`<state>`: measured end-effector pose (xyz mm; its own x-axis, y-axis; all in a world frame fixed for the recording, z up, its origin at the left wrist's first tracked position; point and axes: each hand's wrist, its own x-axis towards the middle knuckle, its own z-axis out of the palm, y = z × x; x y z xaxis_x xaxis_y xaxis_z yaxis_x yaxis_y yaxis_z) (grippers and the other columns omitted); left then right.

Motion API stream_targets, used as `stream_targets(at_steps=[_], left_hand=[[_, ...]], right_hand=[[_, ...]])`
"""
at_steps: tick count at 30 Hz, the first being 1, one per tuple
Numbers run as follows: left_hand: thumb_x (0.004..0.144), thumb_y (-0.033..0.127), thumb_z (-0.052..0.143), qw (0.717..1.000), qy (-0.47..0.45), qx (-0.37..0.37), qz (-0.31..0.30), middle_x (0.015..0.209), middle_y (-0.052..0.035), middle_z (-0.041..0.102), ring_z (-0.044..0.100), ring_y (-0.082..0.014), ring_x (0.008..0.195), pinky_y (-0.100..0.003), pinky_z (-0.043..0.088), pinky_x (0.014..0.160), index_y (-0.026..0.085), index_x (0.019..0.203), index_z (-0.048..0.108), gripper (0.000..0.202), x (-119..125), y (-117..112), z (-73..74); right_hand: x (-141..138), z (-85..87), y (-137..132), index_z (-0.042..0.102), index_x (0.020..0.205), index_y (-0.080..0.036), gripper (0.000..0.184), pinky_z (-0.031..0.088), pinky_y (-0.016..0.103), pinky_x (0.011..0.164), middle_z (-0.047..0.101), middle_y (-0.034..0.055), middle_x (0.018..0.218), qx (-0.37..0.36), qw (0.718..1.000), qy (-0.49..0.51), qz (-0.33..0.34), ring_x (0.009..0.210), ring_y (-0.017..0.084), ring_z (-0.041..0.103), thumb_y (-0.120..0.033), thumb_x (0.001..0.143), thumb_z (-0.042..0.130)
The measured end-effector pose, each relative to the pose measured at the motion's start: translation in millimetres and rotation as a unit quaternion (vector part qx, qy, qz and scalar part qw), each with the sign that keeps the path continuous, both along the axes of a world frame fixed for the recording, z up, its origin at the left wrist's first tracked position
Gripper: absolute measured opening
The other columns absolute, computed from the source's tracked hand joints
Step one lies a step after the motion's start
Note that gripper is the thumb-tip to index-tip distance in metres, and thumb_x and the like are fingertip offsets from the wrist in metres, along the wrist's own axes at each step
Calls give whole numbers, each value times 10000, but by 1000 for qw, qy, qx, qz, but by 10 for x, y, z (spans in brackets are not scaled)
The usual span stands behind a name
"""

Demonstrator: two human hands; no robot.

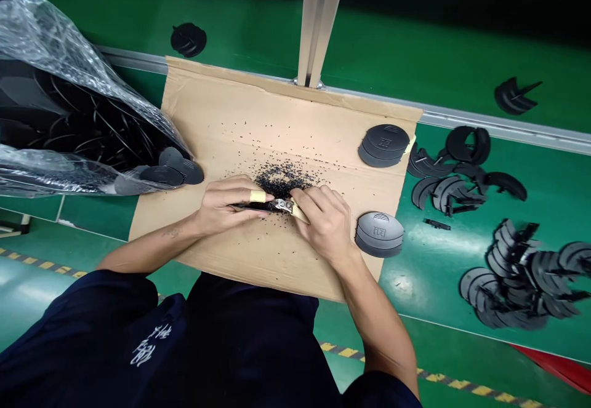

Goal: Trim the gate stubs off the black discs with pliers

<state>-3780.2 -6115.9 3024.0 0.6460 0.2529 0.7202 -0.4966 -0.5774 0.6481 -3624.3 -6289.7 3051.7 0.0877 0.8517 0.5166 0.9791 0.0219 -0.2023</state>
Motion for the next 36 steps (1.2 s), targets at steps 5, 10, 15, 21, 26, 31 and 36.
stream_targets(at_steps=[5, 10, 15, 21, 26, 31, 36], left_hand=[[879, 238, 821, 1000, -1, 0, 9, 862, -49, 780, 689, -113, 739, -242, 566, 670, 170, 1081, 779, 217, 1, 4, -44], [879, 277, 825, 1000, 3, -8, 25, 877, -43, 782, 699, -120, 768, -255, 567, 696, 182, 1069, 779, 217, 12, -4, -21], [894, 338, 805, 998, 9, -7, 63, 847, -34, 768, 672, -150, 845, -288, 564, 751, 189, 1037, 767, 209, 18, -14, 3], [976, 190, 678, 990, 25, 124, 68, 1009, -73, 761, 717, -164, 924, -301, 593, 796, 161, 1069, 699, 100, 4, 32, -5], [992, 74, 550, 959, 81, 245, 113, 988, -61, 741, 686, -164, 878, -300, 578, 768, 170, 1113, 677, 200, -13, 80, -37], [972, 194, 668, 992, 88, 84, 46, 982, -82, 751, 713, -159, 873, -279, 600, 764, 132, 1139, 681, 179, 2, 97, -61], [958, 196, 699, 996, 92, -7, -9, 1057, -90, 774, 732, -151, 939, -288, 614, 828, 171, 1212, 720, 256, 13, 95, -41]], right_hand=[[-23, -26, 0, 729, 1040, -163, 191, 470, 318, 645, 712, 67, 778, -22, 1000, 10, -6, 700, 182, 607, -127, 987, 549], [-44, -19, 37, 706, 943, -186, 160, 478, 278, 606, 712, 43, 784, -37, 975, 217, 7, 660, 149, 621, -179, 987, 552], [-75, 44, 44, 681, 1060, -216, 225, 499, 291, 637, 726, 41, 912, -32, 949, 313, 17, 740, 169, 644, -334, 894, 777], [-135, 50, 38, 668, 985, -171, 93, 456, 318, 648, 712, 66, 833, 39, 996, 72, 28, 735, 173, 607, -104, 954, 611], [-135, 133, 5, 677, 1042, -180, 117, 462, 323, 643, 710, 43, 823, 38, 993, 78, 84, 725, 163, 611, -122, 944, 649], [2, 149, -36, 683, 1102, -219, 204, 521, 345, 687, 728, 57, 934, 35, 983, 182, 10, 819, 191, 669, -123, 930, 627], [153, 118, -49, 687, 1095, -207, 221, 509, 361, 688, 724, 70, 917, 19, 992, 119, -23, 823, 212, 661, -124, 926, 573]])
